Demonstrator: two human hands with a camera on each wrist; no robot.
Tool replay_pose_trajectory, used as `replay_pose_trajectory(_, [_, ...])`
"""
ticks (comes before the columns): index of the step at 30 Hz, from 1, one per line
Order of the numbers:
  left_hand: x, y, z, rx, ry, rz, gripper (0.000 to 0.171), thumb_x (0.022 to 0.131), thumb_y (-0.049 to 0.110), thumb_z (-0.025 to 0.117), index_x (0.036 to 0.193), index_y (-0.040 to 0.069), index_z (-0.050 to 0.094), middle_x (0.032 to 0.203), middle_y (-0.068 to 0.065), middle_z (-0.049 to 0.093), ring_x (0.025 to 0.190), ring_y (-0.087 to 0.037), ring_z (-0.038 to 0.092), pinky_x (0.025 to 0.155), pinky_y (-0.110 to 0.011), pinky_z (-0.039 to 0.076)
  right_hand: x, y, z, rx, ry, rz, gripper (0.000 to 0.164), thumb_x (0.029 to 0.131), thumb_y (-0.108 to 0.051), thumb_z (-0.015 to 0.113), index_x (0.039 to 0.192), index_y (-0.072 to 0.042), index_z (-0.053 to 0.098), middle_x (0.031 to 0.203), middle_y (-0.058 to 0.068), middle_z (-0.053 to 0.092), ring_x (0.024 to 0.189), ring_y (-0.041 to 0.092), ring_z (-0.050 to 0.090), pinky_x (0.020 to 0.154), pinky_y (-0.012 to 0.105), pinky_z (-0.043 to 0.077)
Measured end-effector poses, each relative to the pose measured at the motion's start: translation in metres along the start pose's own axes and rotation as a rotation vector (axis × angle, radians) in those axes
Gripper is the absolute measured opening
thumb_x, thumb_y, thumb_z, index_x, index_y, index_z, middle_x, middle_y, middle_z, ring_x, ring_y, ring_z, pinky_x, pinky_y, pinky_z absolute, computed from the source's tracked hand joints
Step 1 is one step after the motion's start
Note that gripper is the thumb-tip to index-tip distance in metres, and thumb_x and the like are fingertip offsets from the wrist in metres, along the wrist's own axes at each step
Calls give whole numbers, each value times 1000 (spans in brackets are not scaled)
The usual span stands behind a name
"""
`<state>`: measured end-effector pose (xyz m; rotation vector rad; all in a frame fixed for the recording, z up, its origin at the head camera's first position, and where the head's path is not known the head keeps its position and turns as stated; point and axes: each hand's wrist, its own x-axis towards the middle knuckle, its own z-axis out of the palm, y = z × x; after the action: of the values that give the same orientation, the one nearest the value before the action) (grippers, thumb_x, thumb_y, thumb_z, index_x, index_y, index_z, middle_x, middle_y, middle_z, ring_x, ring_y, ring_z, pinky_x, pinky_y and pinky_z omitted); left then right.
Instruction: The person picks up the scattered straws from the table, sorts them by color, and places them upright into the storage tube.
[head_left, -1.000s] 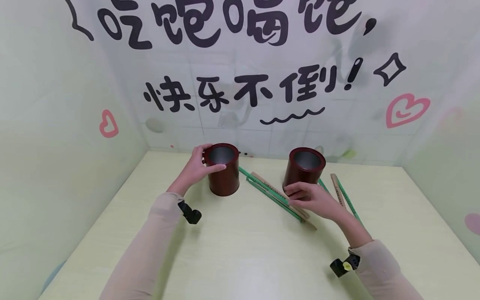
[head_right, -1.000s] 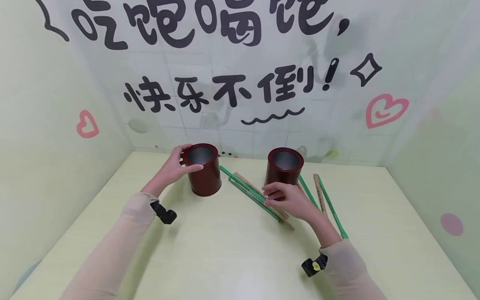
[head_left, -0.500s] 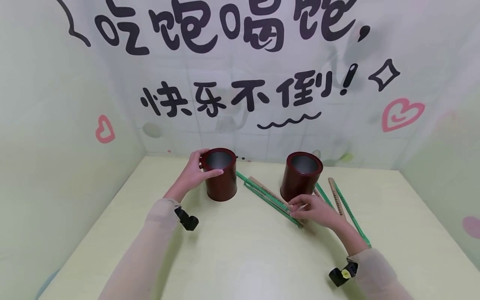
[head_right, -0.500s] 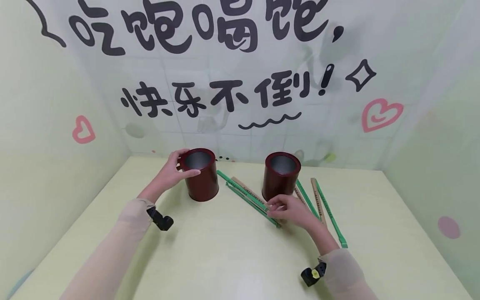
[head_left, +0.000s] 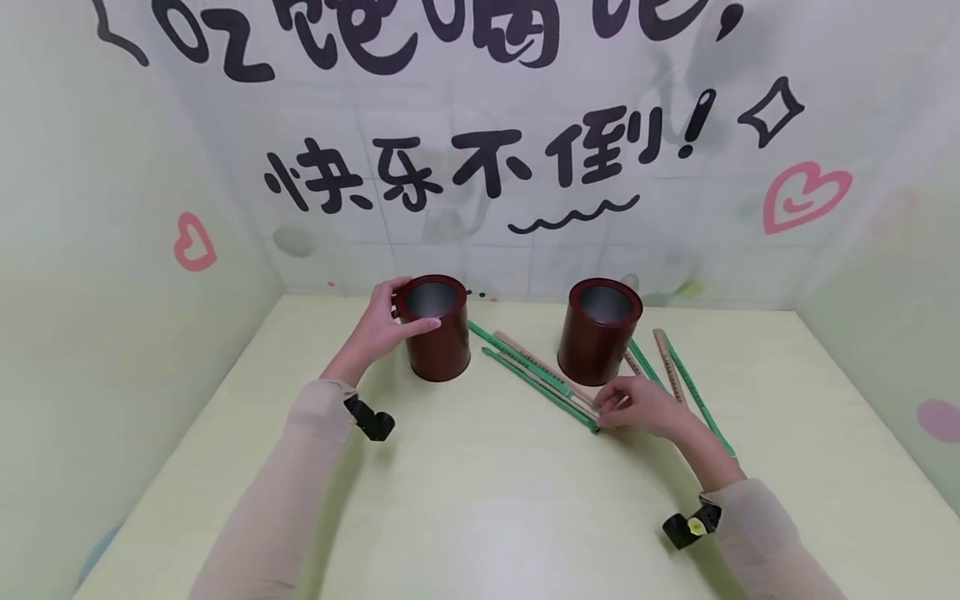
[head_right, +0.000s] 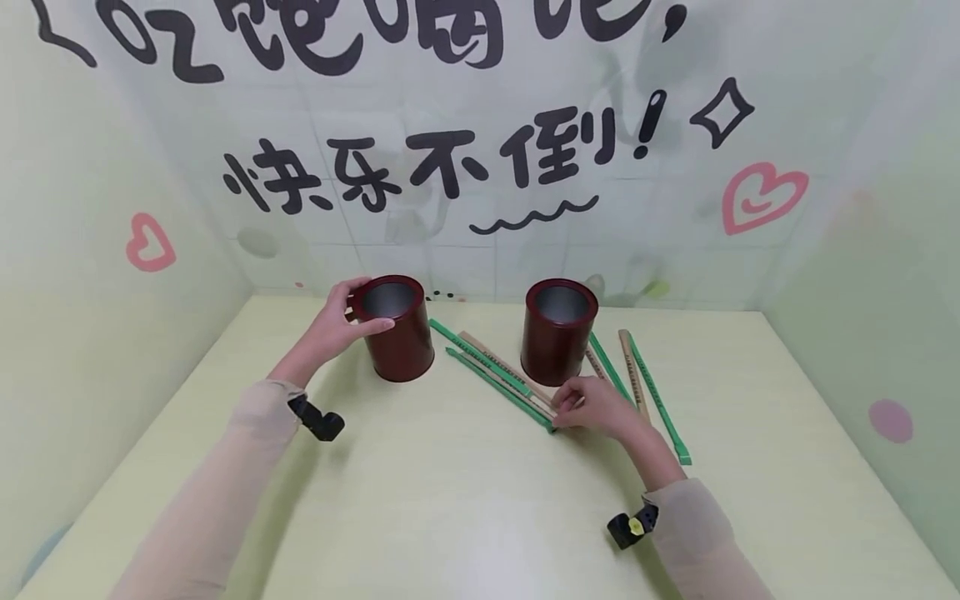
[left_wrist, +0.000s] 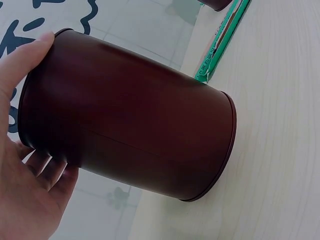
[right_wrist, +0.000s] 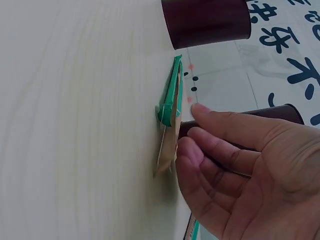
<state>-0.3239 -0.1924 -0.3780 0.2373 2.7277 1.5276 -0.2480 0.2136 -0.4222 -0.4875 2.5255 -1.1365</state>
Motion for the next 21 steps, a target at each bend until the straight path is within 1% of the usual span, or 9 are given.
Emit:
replay_pose_trajectory(3, [-1, -1, 1, -12, 13, 17, 90, 86, 33, 78, 153, 7, 24, 153, -18, 28, 137, -34, 37, 112, -52, 41, -4, -1, 1, -69, 10, 31, 23, 82, -11, 79, 98, 0, 67, 82, 4, 64, 74, 13, 56, 63, 24, 47])
replay_pose_trajectory(7, [-5, -2, 2, -10, 9, -5, 91, 85, 34, 78, 153, 8, 24, 153, -17, 28, 137, -35, 37, 111, -53, 42, -6, 1, 9, -127, -12, 55, 18, 81, -10, 79, 91, -5, 67, 74, -2, 60, 68, 11, 53, 60, 24, 45])
replay_pose_trajectory(9, [-7, -4, 3, -6, -3, -25, 92, 85, 35, 78, 154, 8, 23, 154, -16, 28, 138, -34, 36, 111, -53, 42, -6, 3, 14, -122, -23, 61, 12, 82, -8, 76, 90, -5, 67, 73, -2, 60, 66, 11, 53, 59, 24, 45])
replay_pose_trajectory(11, [-9, -5, 4, -5, -11, -34, 92, 85, 35, 78, 154, 9, 23, 155, -16, 28, 139, -35, 35, 110, -54, 43, -6, 5, 16, -109, -16, 46, 8, 82, -4, 72, 89, -4, 67, 74, -1, 61, 66, 11, 53, 58, 23, 44])
replay_pose_trajectory(14, [-9, -5, 3, -7, -3, -26, 92, 85, 35, 78, 154, 9, 23, 155, -16, 28, 139, -35, 35, 110, -54, 43, -5, 9, 15, -96, 2, 13, 9, 82, -1, 66, 90, -2, 68, 77, 2, 64, 67, 12, 52, 57, 22, 43])
replay_pose_trajectory(18, [-7, -2, 1, -7, 4, -19, 90, 86, 33, 78, 154, 8, 23, 155, -16, 28, 139, -35, 34, 110, -54, 43, -3, 12, 9, -71, -1, -17, 10, 83, -3, 66, 93, 0, 69, 80, 3, 65, 70, 10, 52, 59, 21, 45])
replay_pose_trajectory(21, [-5, 0, 0, -12, 5, -16, 91, 85, 34, 77, 154, 8, 23, 155, -16, 28, 140, -35, 34, 111, -54, 42, -4, 11, 1, -3, -6, -31, 12, 87, -4, 67, 96, 3, 68, 82, 4, 64, 71, 8, 53, 62, 21, 48])
